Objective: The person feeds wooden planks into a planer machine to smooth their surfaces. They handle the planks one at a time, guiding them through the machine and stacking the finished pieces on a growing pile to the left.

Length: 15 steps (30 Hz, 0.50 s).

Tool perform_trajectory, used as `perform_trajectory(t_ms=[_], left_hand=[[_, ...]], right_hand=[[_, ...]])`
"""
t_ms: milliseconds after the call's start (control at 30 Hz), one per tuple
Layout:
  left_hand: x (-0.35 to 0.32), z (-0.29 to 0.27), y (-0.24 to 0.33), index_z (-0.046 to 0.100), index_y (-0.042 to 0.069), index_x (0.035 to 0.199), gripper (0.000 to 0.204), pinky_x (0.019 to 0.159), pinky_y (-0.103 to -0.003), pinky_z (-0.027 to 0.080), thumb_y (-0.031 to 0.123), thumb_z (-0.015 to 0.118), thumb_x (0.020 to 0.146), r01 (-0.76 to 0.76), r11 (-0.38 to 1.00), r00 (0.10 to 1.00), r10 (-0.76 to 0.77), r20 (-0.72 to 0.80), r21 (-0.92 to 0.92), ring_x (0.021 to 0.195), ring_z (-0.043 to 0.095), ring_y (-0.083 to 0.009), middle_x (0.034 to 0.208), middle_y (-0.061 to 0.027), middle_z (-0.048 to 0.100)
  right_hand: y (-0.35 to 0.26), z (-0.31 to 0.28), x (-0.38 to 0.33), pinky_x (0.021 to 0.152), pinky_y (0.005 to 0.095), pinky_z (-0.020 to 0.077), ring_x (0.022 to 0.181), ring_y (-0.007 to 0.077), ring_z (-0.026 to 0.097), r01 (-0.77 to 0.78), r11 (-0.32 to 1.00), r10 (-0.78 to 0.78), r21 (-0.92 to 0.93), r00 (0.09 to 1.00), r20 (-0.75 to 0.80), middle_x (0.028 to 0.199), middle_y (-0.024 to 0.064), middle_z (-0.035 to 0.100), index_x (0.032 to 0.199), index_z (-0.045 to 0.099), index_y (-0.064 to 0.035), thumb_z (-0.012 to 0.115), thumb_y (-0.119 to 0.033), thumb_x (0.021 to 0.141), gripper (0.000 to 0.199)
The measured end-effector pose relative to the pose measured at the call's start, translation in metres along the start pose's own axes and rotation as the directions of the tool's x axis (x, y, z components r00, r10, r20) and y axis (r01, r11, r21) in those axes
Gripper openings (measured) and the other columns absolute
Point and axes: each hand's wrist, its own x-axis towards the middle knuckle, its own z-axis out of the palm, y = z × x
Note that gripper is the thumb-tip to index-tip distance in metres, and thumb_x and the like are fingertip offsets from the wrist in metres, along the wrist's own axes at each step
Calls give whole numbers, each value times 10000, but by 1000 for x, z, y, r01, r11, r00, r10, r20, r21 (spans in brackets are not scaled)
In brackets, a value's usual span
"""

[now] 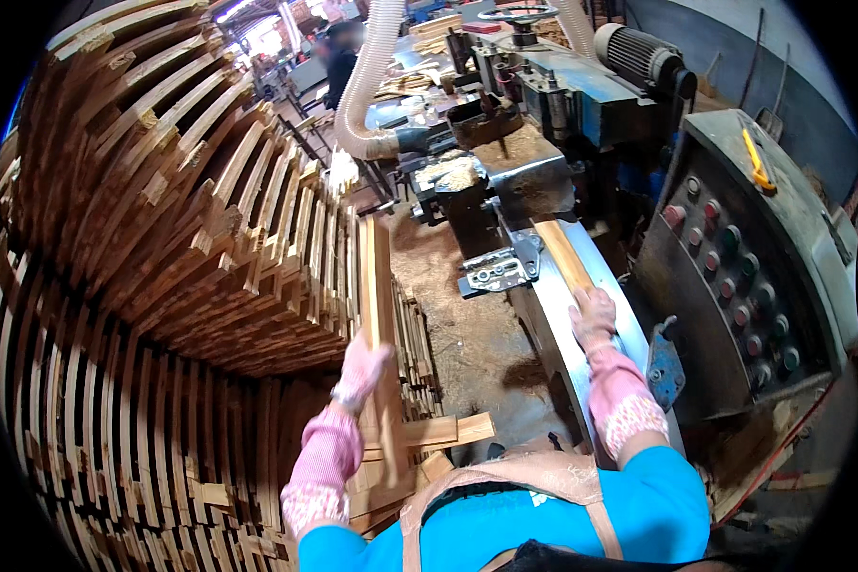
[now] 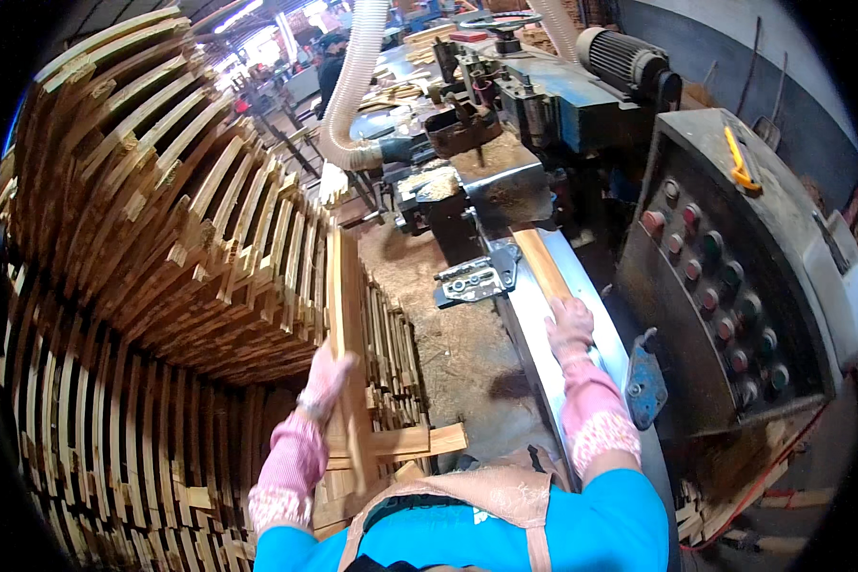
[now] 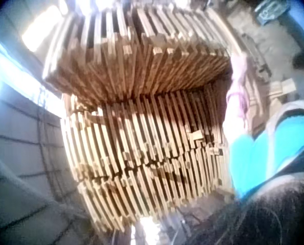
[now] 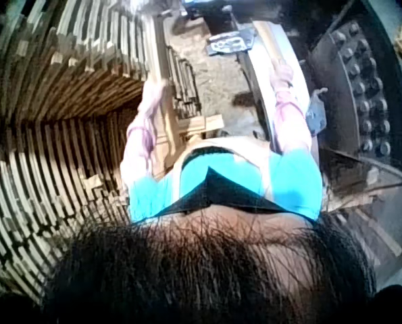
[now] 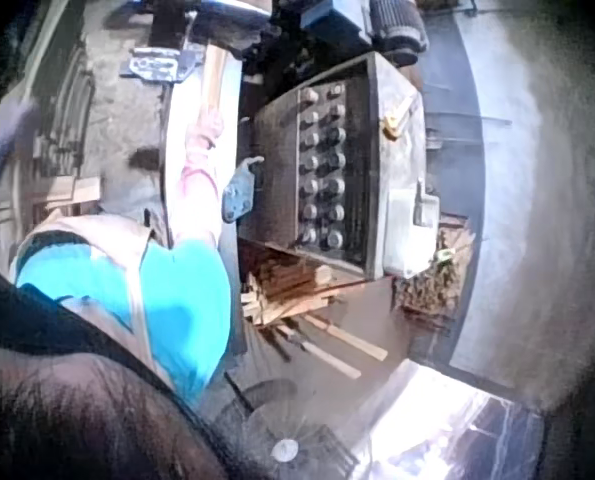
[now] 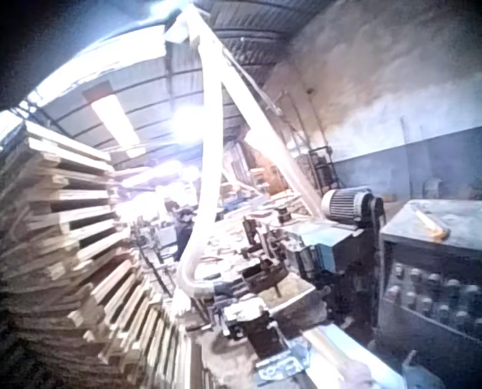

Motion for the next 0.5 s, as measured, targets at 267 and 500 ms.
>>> perform_trajectory(t_ms=[267,500], left_hand=[[88,187,104,606,22,985,187,703,-357,560,104,721,861,107,500,992,-115,56,-859,723,632,-197,802,-41,615],[-13,284,51,467,42,1573,593,1055,-426,544,217,652,1038,528,524,766,44,641,-668,1194,692,-261,1328,-141,701]], right_hand=[[-105,-112,-102,1076,514,495,1279,447,594,-17,760,-199,650,946,257,1509,217,527,1548,541,-129,854,-442,824,848],[-23,-189,-262,912,549,493,1085,444,611,-332,941,332,-60,883,332,1180,184,624,1452,585,-160,835,-279,754,752]])
